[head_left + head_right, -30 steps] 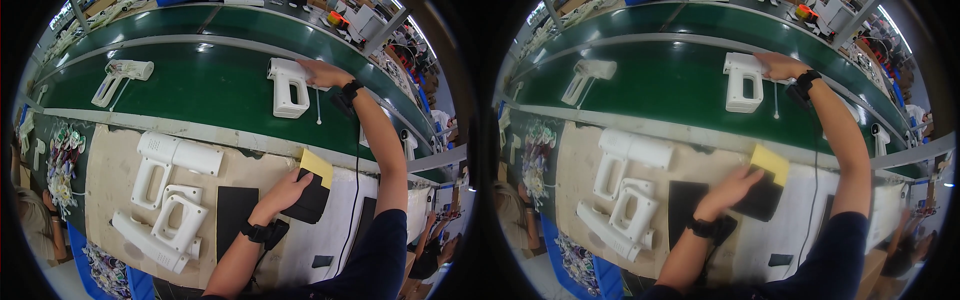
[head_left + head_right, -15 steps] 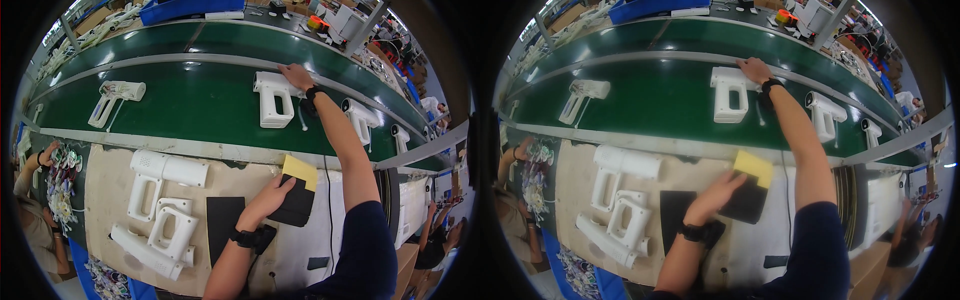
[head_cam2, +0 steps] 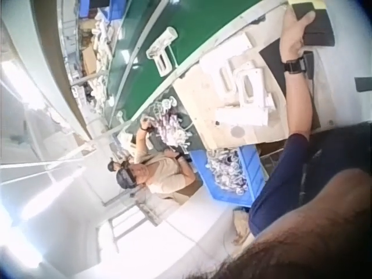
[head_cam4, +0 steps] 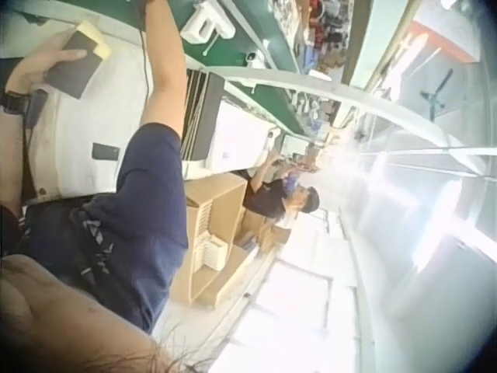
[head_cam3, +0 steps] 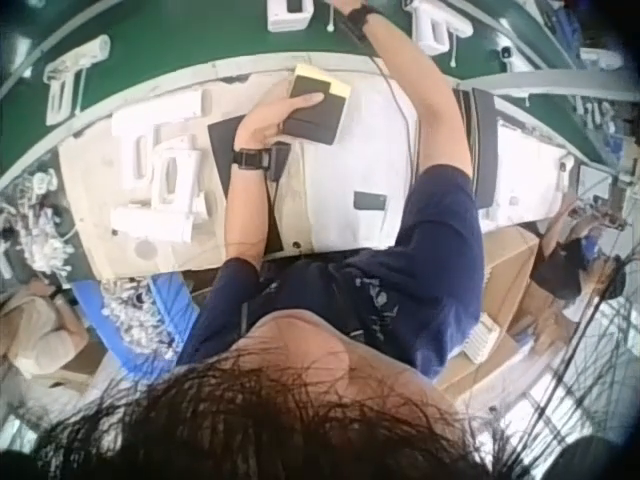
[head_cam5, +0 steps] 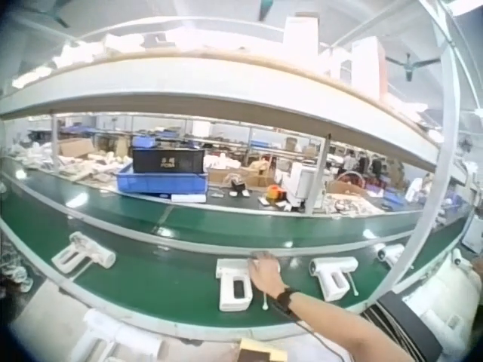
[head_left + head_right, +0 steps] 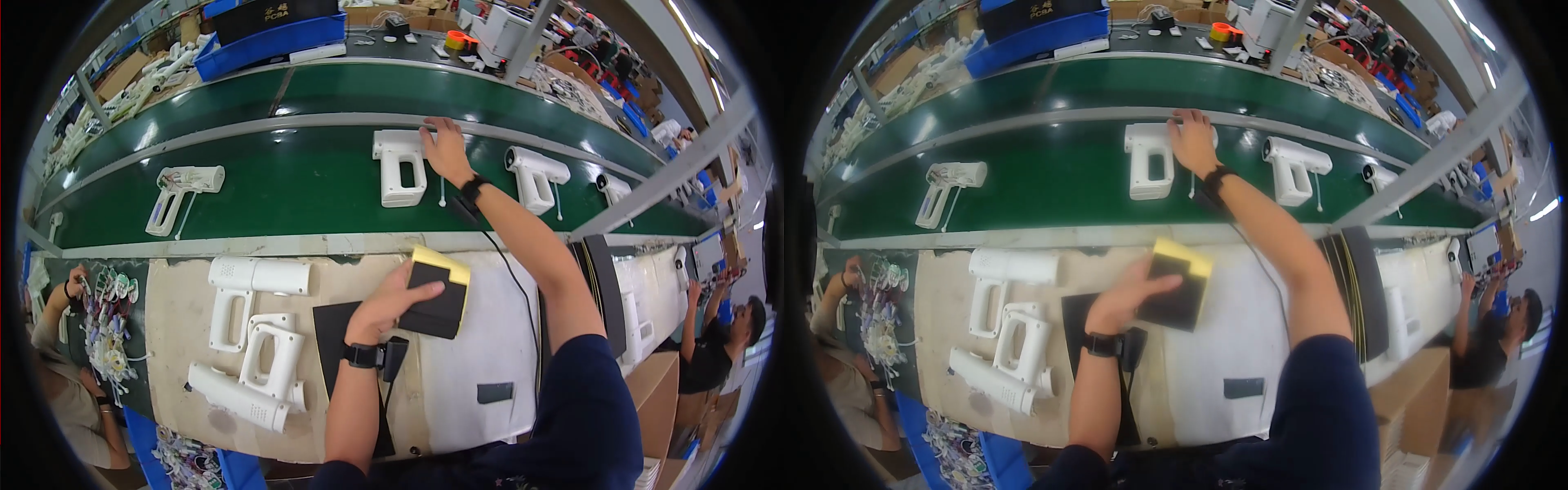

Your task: Applying adhesive foam pads to white plastic device housings on a factory assembly line.

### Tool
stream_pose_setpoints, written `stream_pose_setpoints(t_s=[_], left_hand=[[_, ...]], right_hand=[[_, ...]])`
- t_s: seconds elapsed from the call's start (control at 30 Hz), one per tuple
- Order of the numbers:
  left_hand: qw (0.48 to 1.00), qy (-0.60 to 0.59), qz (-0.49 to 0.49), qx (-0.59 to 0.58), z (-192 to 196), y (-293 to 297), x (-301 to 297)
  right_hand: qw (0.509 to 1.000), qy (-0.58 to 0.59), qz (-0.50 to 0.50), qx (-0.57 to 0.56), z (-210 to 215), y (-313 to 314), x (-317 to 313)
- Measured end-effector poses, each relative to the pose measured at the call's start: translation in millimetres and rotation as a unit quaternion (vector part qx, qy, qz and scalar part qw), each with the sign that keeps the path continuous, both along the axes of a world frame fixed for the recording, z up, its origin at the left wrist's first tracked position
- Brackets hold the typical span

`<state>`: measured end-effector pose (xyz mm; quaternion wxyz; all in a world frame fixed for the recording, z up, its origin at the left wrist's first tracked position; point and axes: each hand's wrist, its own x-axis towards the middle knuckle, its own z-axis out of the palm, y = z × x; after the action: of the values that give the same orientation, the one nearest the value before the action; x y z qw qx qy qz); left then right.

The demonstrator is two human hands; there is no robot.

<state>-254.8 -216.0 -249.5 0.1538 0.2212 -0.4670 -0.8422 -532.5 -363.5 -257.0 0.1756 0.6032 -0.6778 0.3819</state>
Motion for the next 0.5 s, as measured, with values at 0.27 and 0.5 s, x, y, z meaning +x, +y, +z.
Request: stream_pose_setpoints(t_s=[0.27,0.5], left_hand=[[0.995,0.019,0.066,-0.079,81.1,38.9,17.7],[0.954,0.199,-0.136,-0.177,220.2,148.1,92.2]], right_hand=[[0.826,-0.287,0.427,0.229,222.9,316.2,108.8],[0.558,-0.538,0.620,0.125,294.2,432.1,154.4]])
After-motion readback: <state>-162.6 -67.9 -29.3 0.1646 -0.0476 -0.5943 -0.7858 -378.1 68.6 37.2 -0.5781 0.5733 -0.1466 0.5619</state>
